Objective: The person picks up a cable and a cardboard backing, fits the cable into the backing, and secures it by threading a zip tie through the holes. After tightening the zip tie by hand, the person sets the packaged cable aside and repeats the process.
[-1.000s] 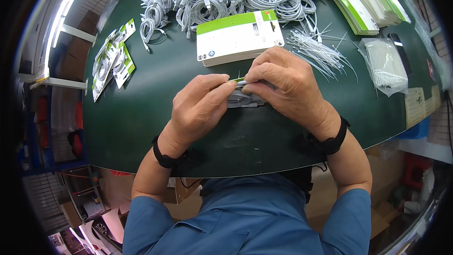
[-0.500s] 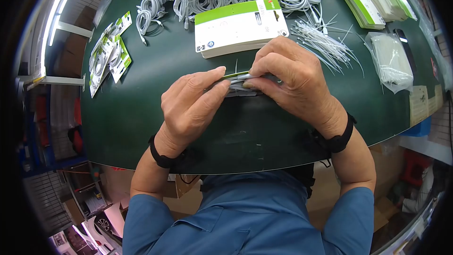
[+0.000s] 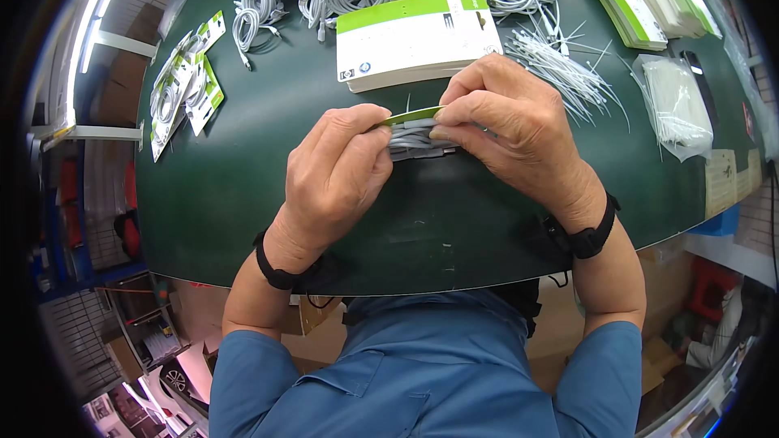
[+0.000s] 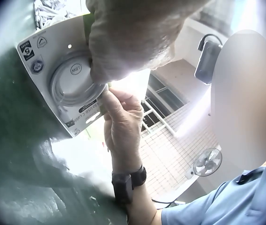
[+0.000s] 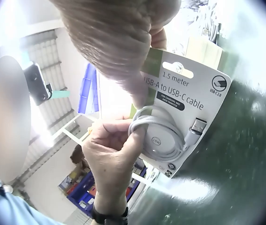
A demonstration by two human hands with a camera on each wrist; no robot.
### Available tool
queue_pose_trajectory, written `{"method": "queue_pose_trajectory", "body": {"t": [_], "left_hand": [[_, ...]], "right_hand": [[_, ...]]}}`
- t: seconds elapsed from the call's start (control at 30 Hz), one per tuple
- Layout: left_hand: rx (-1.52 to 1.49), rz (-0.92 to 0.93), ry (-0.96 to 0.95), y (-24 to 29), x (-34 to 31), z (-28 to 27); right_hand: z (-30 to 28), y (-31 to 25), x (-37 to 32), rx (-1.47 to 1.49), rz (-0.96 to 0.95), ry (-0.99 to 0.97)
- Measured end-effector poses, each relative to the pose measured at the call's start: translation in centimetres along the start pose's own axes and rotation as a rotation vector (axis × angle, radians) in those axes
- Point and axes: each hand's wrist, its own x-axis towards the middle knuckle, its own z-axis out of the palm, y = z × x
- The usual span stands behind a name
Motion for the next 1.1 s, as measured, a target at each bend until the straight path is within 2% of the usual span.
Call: {"method": "queue_pose_trajectory", "body": {"t": [0.33,0.77,0.9,0.93,1.0,1.1], "left_hand": [[-0.062,0.004,0.042,-0.2,-0.3,-0.3],[-0.051,-0.030,-0.047,-0.4,0.5,-0.9],[-0.091,-0.043,-0.040,-0.3,0.6,-0.9],[-0.099,-0.050,-0.041,-0.3,0.6,-0.9],[-0.105,-0.056,-0.034,-0.2,0.8,-0.8],[-0.100,-0.063,-0.034,-0.4,0.9,-0.7]], "right_hand": [[0.4,-0.1,-0.3,0.006,-0.016,0.021],[0.4,0.1,0.0,0.040,-0.007,0.006],[-3.9,0.8,0.7,0.018,0.218,0.194],[-4.9,1.2,0.8,-0.030,0.384,0.245],[-7.1,3.5,-0.1,-0.199,0.611,0.160],[-7.7,5.4,-1.4,-0.438,0.632,-0.079]]}}
